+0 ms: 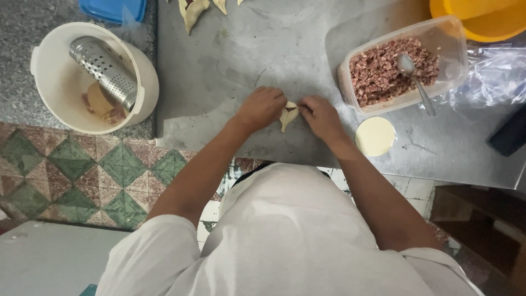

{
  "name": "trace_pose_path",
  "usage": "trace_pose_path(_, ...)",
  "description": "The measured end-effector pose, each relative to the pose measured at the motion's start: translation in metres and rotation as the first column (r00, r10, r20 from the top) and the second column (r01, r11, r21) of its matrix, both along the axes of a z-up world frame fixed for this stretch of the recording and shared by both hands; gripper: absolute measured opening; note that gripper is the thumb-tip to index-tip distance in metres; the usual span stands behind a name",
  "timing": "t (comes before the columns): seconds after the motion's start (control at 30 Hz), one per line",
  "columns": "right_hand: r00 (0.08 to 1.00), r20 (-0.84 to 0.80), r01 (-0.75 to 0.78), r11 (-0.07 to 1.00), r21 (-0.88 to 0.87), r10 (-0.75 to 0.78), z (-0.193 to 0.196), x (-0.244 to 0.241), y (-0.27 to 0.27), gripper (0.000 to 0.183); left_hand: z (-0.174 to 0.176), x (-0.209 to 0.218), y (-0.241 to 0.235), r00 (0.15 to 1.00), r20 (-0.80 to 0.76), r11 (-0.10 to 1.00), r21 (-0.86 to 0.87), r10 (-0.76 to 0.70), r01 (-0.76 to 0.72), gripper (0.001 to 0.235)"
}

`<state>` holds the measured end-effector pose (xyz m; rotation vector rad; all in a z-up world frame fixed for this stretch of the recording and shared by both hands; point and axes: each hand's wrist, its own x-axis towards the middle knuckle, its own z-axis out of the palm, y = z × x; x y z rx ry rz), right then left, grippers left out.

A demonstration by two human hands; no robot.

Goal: The person is preparing empanadas by placing meat filling onto circular dough pieces and folding them into a triangular shape on a stainless steel prep table.

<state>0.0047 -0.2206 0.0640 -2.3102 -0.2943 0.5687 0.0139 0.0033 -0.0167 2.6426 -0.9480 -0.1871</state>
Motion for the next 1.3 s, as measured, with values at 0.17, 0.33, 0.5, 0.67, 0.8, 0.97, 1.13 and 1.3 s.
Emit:
trace_pose_path(0.17, 1.0, -0.027, 0.008, 1.0, -0.022, -0.009, 0.0, 0.0, 0.0, 0.019, -0.005, 0.0, 0.0, 0.994, 0.108, 1.0, -0.015, -0.001, 0.003, 0.01)
trace_pose_path(0.33, 1.0, -0.013, 0.012, 1.0, -0.012, -0.012, -0.009, -0.002, -0.002, 0.018, -0.019, -0.002, 0.001, 0.989, 0.138, 0.99, -0.137, 0.046, -0.026, 0.012)
trace_pose_path(0.5, 1.0, -0.025, 0.017, 1.0, 0.0, -0.017, -0.015, -0.002, -0.004, 0.018, 0.009, -0.006, 0.0, 0.984, -0.103, 0.953, -0.256, 0.143, -0.165, 0.011)
trace_pose_path(0.67, 1.0, -0.008, 0.018, 1.0, -0.008, -0.018, -0.005, -0.001, -0.001, 0.017, 0.018, -0.009, 0.002, 0.889, -0.36, 0.873, -0.288, 0.283, -0.394, 0.009)
trace_pose_path(0.8, 0.999, -0.043, 0.025, 1.0, -0.008, -0.026, 0.002, 0.0, 0.001, 0.017, 0.032, -0.006, 0.008, 0.721, -0.578, 0.719, -0.304, 0.382, -0.624, 0.013)
trace_pose_path(0.97, 0.998, -0.047, 0.035, 0.999, 0.011, -0.035, -0.002, 0.001, 0.002, 0.02, 0.019, 0.006, -0.002, 0.759, -0.553, 0.606, -0.487, 0.343, -0.628, 0.01)
trace_pose_path(1.13, 0.999, -0.047, 0.019, 0.998, -0.062, -0.022, -0.021, -0.001, -0.003, 0.026, 0.074, 0.04, -0.07, 0.95, -0.306, 0.638, -0.719, 0.063, -0.275, 0.012)
trace_pose_path(1.3, 0.996, 0.058, 0.076, 0.994, -0.08, -0.072, -0.081, -0.012, -0.015, 0.027, 0.126, 0.07, -0.125, 0.978, -0.197, 0.81, -0.562, 0.064, -0.166, 0.017)
